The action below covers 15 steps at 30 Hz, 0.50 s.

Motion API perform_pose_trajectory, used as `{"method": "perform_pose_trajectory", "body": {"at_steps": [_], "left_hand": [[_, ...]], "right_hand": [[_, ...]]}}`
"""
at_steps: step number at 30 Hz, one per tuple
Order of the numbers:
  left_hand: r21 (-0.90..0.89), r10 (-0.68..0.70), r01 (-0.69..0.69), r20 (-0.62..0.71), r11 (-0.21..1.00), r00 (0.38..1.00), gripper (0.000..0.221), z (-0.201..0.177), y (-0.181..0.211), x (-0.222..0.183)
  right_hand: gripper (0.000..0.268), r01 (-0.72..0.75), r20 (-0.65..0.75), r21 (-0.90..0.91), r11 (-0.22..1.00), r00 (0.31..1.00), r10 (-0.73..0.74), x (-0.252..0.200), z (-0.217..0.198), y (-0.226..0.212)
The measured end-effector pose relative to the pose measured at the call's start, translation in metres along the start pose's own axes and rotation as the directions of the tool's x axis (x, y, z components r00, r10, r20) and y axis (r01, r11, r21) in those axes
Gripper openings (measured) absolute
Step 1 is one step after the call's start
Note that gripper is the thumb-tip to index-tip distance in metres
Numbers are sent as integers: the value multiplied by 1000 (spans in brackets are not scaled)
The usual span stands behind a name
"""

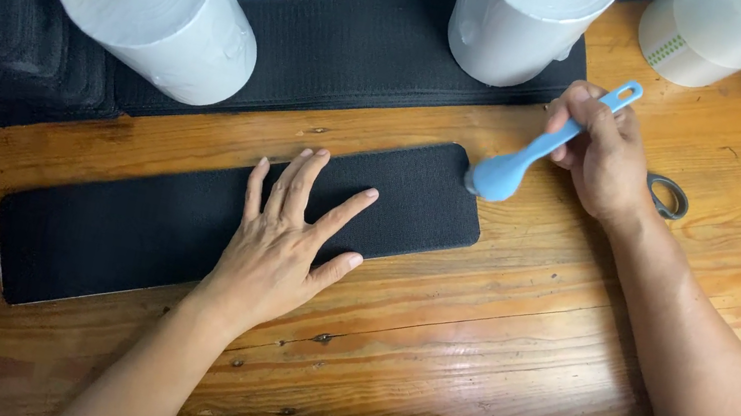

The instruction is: Spreading adhesive onto a black material strip using a blue spatula

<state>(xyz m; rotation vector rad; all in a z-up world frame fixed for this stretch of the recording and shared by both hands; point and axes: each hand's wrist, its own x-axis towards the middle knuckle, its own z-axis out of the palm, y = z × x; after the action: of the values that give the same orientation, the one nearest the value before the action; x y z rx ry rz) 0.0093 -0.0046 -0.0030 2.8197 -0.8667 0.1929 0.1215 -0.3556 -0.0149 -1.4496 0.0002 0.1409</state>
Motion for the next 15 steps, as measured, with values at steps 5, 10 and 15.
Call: {"method": "perform_pose_trajectory", "body": {"at_steps": [5,10,15], "left_hand": [[-3,-1,1,-6,1000,1000,65,1,-1,-1],[-9,1,-1,-15,1000,1000,67,1,-2,-2],[-6,-2,2,-20,1000,1000,68,1,-2,-3]], "right_hand": [[38,-37,158,-155,987,986,62,-2,-3,-3],[34,-9,63,-11,1000,998,9,3,-1,0],[38,-9,-17,-4,1000,1000,9,4,-4,6]]}}
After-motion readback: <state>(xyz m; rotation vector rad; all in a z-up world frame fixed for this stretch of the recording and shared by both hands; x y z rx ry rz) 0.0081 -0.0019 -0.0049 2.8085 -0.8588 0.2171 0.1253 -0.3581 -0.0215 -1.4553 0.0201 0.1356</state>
